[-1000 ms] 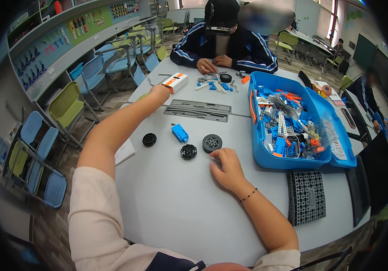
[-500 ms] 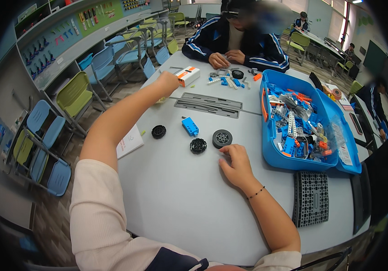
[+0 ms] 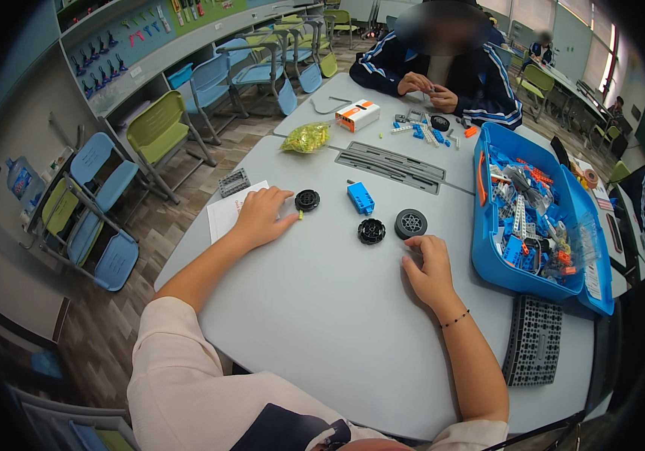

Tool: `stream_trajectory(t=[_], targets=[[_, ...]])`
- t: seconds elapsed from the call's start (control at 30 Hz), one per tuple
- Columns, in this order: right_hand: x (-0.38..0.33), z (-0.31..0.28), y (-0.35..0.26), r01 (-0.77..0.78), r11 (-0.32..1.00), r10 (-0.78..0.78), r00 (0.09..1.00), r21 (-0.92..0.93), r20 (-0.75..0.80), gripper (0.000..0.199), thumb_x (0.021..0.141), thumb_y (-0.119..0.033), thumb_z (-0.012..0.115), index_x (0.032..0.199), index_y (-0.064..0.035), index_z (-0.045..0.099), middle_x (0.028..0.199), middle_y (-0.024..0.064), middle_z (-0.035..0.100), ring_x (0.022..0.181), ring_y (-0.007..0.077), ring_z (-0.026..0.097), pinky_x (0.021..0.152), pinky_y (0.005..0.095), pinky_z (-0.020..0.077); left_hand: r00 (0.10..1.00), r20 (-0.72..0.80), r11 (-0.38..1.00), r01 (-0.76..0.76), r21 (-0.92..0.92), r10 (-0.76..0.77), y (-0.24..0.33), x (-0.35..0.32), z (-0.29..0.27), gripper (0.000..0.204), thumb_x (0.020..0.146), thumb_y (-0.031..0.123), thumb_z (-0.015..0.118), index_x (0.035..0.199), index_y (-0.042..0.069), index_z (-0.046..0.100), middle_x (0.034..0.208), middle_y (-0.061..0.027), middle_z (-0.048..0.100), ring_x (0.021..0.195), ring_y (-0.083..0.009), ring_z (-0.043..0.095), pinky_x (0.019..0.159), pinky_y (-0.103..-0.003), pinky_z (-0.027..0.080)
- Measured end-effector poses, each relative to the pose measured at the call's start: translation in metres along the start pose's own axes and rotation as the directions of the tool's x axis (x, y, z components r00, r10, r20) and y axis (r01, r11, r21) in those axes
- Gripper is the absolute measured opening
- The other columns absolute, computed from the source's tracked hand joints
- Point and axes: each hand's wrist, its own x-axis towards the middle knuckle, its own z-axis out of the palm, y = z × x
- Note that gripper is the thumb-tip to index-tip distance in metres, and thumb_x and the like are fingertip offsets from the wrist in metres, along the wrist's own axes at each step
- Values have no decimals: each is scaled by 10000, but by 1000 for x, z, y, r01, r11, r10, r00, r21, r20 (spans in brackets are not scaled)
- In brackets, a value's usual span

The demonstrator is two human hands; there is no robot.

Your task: The person assembles small plastic building blocks at a table, connecting white and blue pieces into short structures. They repeatedly reach into a blue storage bin to retrieve additional components and place them on the table.

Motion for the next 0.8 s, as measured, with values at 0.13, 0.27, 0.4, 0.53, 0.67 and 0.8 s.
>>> stream_trajectory(t=[0.13, 0.27, 0.4, 0.53, 0.67, 0.8], targets=[[-1, -2, -1, 0, 1000, 0, 1000, -3, -9, 237, 756, -82, 642, 983, -43, 586, 966, 111, 583, 960, 289, 513, 857, 384, 413, 992, -123, 987, -3, -161, -17, 19, 4, 10, 384, 787, 211, 685, 1141, 94, 592, 939, -79, 578, 899, -250, 550, 778, -384, 385], [0, -4, 0, 5, 1000, -5, 1000, -14, 11, 240, 756, -82, 640, 987, -43, 588, 961, 112, 582, 949, 285, 510, 849, 383, 413, 991, 20, 985, -129, -116, 132, 23, 7, 8, 354, 772, 154, 684, 1117, 113, 619, 880, -73, 593, 874, -254, 574, 754, -380, 405], [0, -2, 2, 4, 1000, -4, 1000, -3, 20, 234, 756, -83, 638, 982, -41, 592, 950, 109, 581, 938, 283, 516, 847, 381, 413, 982, -79, 972, -180, -151, 169, 26, 9, 12, 300, 772, 133, 677, 1070, 111, 645, 846, -59, 611, 831, -254, 586, 742, -369, 414], [-1, 0, 2, 5, 999, -5, 1000, 32, 2, 234, 758, -84, 637, 984, -42, 592, 946, 106, 582, 941, 281, 516, 847, 379, 413, 980, -114, 967, -180, -181, 161, 30, 7, 15, 258, 786, 103, 653, 1042, 124, 648, 859, -52, 617, 825, -250, 585, 737, -363, 408], [-1, -2, 1, 16, 1000, -16, 1000, 15, 9, 238, 757, -83, 637, 986, -41, 589, 945, 104, 582, 951, 281, 514, 844, 381, 415, 980, -132, 967, -174, -188, 151, 32, 11, 21, 269, 775, 61, 668, 1042, 89, 646, 863, -65, 630, 777, -253, 589, 730, -369, 438], [1, -3, 1, 26, 1000, -26, 999, -15, 21, 231, 755, -83, 638, 977, -40, 589, 939, 106, 581, 947, 284, 514, 838, 383, 417, 978, -167, 948, -169, -270, 127, 30, 18, 27, 265, 779, 22, 649, 1040, 68, 636, 856, -75, 624, 764, -246, 594, 691, -355, 472]])
